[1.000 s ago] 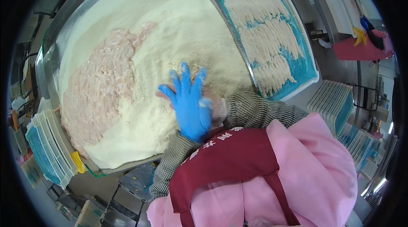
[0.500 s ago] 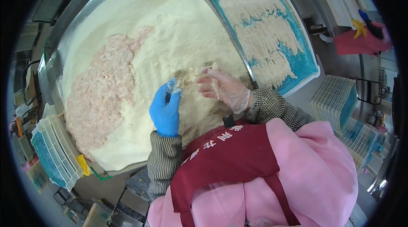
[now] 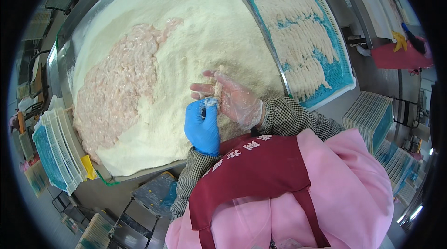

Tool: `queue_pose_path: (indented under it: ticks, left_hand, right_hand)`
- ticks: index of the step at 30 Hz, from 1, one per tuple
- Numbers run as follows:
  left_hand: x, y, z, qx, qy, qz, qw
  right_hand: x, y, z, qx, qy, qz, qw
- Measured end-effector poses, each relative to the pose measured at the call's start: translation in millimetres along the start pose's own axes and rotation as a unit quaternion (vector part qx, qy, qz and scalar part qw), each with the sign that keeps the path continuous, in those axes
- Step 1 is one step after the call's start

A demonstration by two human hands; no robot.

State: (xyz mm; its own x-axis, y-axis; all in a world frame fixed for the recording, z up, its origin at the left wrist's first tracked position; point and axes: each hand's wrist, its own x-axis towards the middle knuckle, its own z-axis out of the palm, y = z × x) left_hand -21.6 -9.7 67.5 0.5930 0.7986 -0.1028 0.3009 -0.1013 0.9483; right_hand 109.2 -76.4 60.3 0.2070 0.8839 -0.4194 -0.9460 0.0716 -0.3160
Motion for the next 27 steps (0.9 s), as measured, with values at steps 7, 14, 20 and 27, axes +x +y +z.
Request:
queue_pose_path:
  ticks: [7, 14, 20, 27]
  left_hand:
    - [10, -9, -17, 0.131, -0.025, 0.110, 0.985]
    - [28, -3, 49, -0.009, 0.050, 0.149, 0.987]
    - [54, 12, 52, 0.395, -0.056, 0.198, 0.895]
    - [49, -15, 25, 0.267, -0.069, 0.179, 0.944]
  right_hand:
    - [1, 3, 1, 0.037, -0.059, -0.012, 0.997]
    - [5, 27, -5, -0.104, -0.070, -0.040, 0.991]
    - [2, 0, -24, 0.045, 0.080, 0.036, 0.995]
    - [-94, -170, -88, -0.050, 0.057, -0.111, 0.991]
